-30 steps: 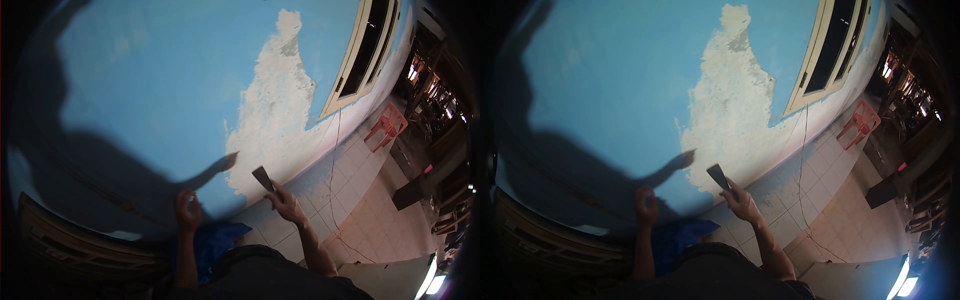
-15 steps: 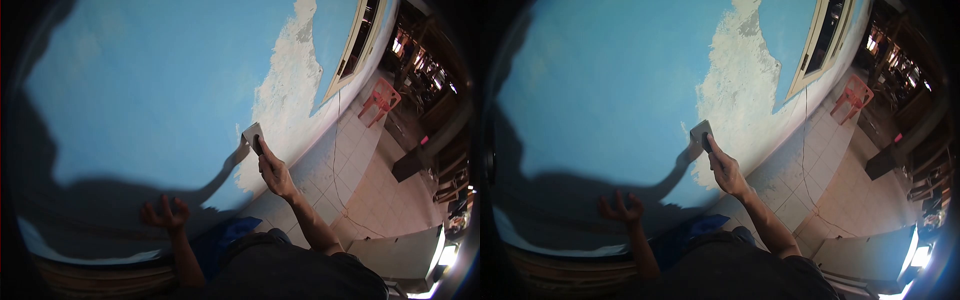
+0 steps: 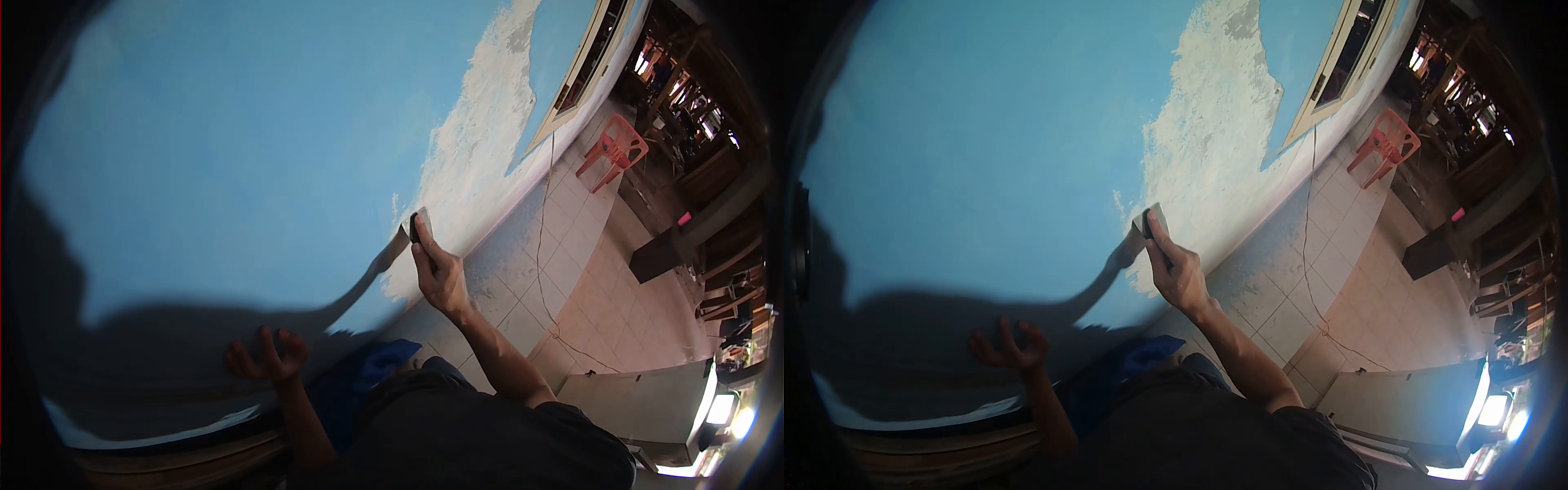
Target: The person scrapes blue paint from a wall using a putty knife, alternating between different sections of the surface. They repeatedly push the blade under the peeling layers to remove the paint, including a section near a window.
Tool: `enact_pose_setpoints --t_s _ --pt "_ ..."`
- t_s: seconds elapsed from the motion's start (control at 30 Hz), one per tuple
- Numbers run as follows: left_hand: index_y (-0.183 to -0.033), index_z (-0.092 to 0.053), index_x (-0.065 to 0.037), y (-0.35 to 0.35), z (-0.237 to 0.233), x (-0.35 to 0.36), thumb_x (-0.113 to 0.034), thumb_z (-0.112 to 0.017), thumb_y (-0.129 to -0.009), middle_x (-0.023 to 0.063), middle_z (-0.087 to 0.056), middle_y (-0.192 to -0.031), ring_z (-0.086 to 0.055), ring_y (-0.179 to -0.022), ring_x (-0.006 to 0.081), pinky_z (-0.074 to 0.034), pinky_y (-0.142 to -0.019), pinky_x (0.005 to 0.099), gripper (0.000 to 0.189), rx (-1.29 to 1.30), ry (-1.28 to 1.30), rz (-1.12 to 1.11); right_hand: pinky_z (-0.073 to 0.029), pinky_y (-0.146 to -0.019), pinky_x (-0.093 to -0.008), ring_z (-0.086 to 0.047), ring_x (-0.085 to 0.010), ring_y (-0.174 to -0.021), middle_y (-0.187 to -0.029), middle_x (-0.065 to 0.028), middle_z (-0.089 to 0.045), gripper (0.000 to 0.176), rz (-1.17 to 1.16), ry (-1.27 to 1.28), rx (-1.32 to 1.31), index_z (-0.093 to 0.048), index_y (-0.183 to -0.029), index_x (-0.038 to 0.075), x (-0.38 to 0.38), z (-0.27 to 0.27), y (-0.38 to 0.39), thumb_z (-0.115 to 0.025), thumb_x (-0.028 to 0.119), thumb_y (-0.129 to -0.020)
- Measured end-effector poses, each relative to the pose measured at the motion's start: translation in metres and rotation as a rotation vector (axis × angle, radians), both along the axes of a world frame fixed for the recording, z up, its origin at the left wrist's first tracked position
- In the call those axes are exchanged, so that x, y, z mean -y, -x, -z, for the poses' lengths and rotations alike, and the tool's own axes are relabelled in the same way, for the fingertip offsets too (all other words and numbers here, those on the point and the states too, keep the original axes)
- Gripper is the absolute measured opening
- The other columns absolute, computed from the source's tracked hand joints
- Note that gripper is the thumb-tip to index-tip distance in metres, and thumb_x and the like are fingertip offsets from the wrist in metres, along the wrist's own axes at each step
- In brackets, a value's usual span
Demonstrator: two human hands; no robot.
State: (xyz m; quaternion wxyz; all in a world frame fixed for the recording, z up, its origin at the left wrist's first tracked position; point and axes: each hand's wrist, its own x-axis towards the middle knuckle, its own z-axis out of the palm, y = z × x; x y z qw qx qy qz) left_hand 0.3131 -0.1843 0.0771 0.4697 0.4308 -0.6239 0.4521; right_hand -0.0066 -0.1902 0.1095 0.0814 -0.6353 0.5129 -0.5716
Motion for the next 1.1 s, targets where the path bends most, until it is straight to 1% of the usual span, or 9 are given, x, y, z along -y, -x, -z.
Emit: enact_pose_setpoints --t_s 0.17,0.27,0.33,0.53,0.63,0.7,0.9,1.0,1.1 --pt "-0.118 -0.064 -0.011 0.004 -0.004 -0.002 -0.029 -0.063 -0.086 0.0270 -0.040 -0.144 -0.037 -0.133 0.0449 -0.033 -0.105 0.0602 0.037 -0.008 -0.006 -0.008 -0.046 -0.055 -0.0302 -0.052 -0.0165 -0.052 -0.063 -0.0179 -0.059 0.052 0.025 -0.044 0.036 -0.046 -0.147 0.008 -0.002 -0.024 -0.001 -0.056 0.001 -0.097" --pt "-0.118 -0.064 -0.011 0.005 -0.009 -0.002 -0.030 -0.063 -0.086 0.0271 -0.040 -0.143 -0.036 -0.133 0.0448 -0.033 -0.105 0.0601 0.037 0.000 -0.002 -0.007 -0.046 -0.055 -0.0298 -0.056 -0.0193 -0.052 -0.063 -0.0181 -0.060 0.053 0.014 -0.072 0.043 -0.047 -0.147 0.009 -0.003 0.002 -0.003 -0.058 0.001 -0.096" --pt "-0.117 -0.064 -0.011 0.007 -0.011 -0.004 -0.031 -0.063 -0.086 0.0270 -0.039 -0.143 -0.035 -0.133 0.0448 -0.033 -0.105 0.0600 0.037 -0.013 -0.008 -0.002 -0.046 -0.054 -0.0309 -0.059 -0.0206 -0.052 -0.063 -0.0179 -0.059 0.054 0.019 0.031 0.016 -0.046 -0.147 0.009 0.005 0.004 -0.005 -0.059 0.002 -0.095" --pt "-0.116 -0.064 -0.011 0.006 -0.008 -0.003 -0.032 -0.063 -0.087 0.0272 -0.039 -0.142 -0.034 -0.134 0.0447 -0.033 -0.105 0.0599 0.036 0.005 -0.006 -0.034 -0.046 -0.052 -0.0318 -0.060 -0.0219 -0.051 -0.061 -0.0156 -0.060 0.055 0.053 0.006 -0.015 -0.046 -0.148 0.011 0.004 -0.031 -0.002 -0.060 0.003 -0.095" --pt "-0.116 -0.064 -0.010 0.005 -0.009 -0.003 -0.032 -0.063 -0.087 0.0276 -0.040 -0.141 -0.035 -0.134 0.0445 -0.033 -0.106 0.0597 0.036 0.014 -0.001 -0.032 -0.047 -0.052 -0.0334 -0.060 -0.0247 -0.050 -0.063 -0.0158 -0.062 0.056 0.060 -0.021 -0.038 -0.046 -0.147 0.011 0.000 -0.010 -0.002 -0.062 0.003 -0.094" --pt "-0.116 -0.064 -0.007 0.007 -0.013 -0.004 -0.031 -0.063 -0.089 0.0282 -0.040 -0.141 -0.036 -0.133 0.0441 -0.034 -0.106 0.0590 0.036 0.025 0.010 -0.027 -0.047 -0.052 -0.0348 -0.059 -0.0276 -0.050 -0.063 -0.0149 -0.061 0.056 0.075 0.069 -0.027 -0.049 -0.146 0.012 0.001 -0.005 -0.009 -0.063 0.003 -0.093" --pt "-0.115 -0.065 -0.005 0.006 -0.010 -0.003 -0.030 -0.064 -0.090 0.0290 -0.040 -0.142 -0.037 -0.133 0.0434 -0.034 -0.107 0.0588 0.036 0.044 0.019 -0.033 -0.047 -0.052 -0.0347 -0.058 -0.0289 -0.049 -0.064 -0.0158 -0.061 0.055 0.090 -0.082 -0.061 -0.050 -0.146 0.013 -0.001 -0.033 0.000 -0.062 0.002 -0.093" --pt "-0.116 -0.064 -0.010 0.008 -0.008 0.000 -0.032 -0.064 -0.088 0.0290 -0.041 -0.141 -0.037 -0.133 0.0446 -0.033 -0.107 0.0596 0.036 0.022 0.017 -0.036 -0.048 -0.053 -0.0340 -0.059 -0.0279 -0.050 -0.065 -0.0171 -0.062 0.055 0.075 0.009 0.007 -0.050 -0.145 0.011 0.006 -0.037 -0.005 -0.062 0.001 -0.093" --pt "-0.116 -0.064 -0.012 0.007 -0.005 -0.002 -0.033 -0.063 -0.087 0.0292 -0.042 -0.140 -0.036 -0.133 0.0456 -0.033 -0.107 0.0604 0.036 0.006 0.015 -0.048 -0.048 -0.053 -0.0326 -0.059 -0.0262 -0.050 -0.065 -0.0171 -0.062 0.055 0.059 0.039 0.008 -0.049 -0.146 0.009 0.004 -0.007 -0.010 -0.062 0.000 -0.093"
